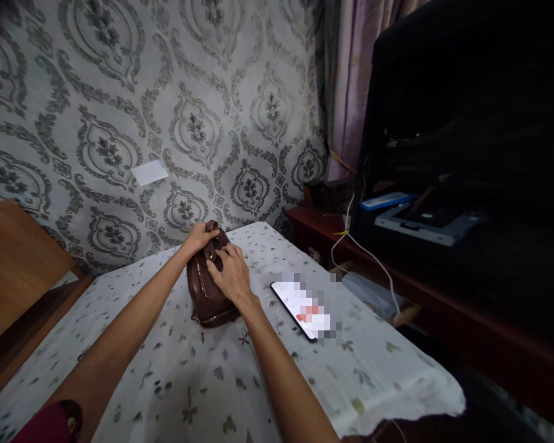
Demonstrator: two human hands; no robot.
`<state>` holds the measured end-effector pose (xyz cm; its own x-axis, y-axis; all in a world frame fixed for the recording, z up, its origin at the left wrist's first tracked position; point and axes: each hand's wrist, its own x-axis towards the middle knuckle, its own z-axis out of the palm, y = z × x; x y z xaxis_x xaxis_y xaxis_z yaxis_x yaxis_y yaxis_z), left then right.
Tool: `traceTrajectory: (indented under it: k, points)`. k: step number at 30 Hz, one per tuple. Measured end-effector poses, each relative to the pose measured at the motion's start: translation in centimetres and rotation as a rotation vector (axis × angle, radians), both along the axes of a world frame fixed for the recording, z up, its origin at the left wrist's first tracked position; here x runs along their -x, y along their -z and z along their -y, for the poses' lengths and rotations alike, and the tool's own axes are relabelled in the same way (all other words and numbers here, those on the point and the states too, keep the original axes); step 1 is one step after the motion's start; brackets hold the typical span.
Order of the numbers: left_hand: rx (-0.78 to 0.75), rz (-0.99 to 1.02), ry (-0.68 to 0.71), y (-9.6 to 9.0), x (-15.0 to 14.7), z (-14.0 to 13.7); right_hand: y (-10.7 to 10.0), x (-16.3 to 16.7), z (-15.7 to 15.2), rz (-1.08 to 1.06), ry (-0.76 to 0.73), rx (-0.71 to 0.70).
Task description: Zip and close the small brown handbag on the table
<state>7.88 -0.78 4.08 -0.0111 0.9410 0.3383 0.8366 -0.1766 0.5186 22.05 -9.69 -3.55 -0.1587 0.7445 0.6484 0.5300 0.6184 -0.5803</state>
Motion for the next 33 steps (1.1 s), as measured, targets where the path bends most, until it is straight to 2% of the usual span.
traceTrajectory:
  k: [9, 16, 20, 23, 26, 30, 33]
  points:
    - [0.054, 0.273, 0.084, 1.0, 0.6, 0.1, 0.1, 0.1, -0.2, -0.015, 0.006, 0.000]
    - [0.106, 0.386, 0.187, 0.6, 0.3, 1.2, -0.1, 0.1, 0.0, -0.019, -0.001, 0.018]
    - [0.079, 0.414, 0.210, 0.1, 0.4, 1.5, 0.1, 0.1, -0.1, -0.048, -0.005, 0.002]
    - [-0.012, 0.375, 0.193, -0.3, 1.4, 1.8, 0.6, 0.1, -0.1, -0.078, -0.007, -0.018]
    - [-0.099, 0.217, 0.148, -0.6, 3.2, 2.3, 1.5, -0.1, 0.2, -0.120, 0.011, -0.031]
    - [-0.067, 0.112, 0.080, -0.2, 5.0, 3.4, 2.9, 0.2, 1.0, -0.175, 0.038, -0.090]
    - [-0.066, 0.052, 0.031, 0.2, 5.2, 4.1, 3.6, 0.6, 1.6, -0.195, 0.072, -0.141]
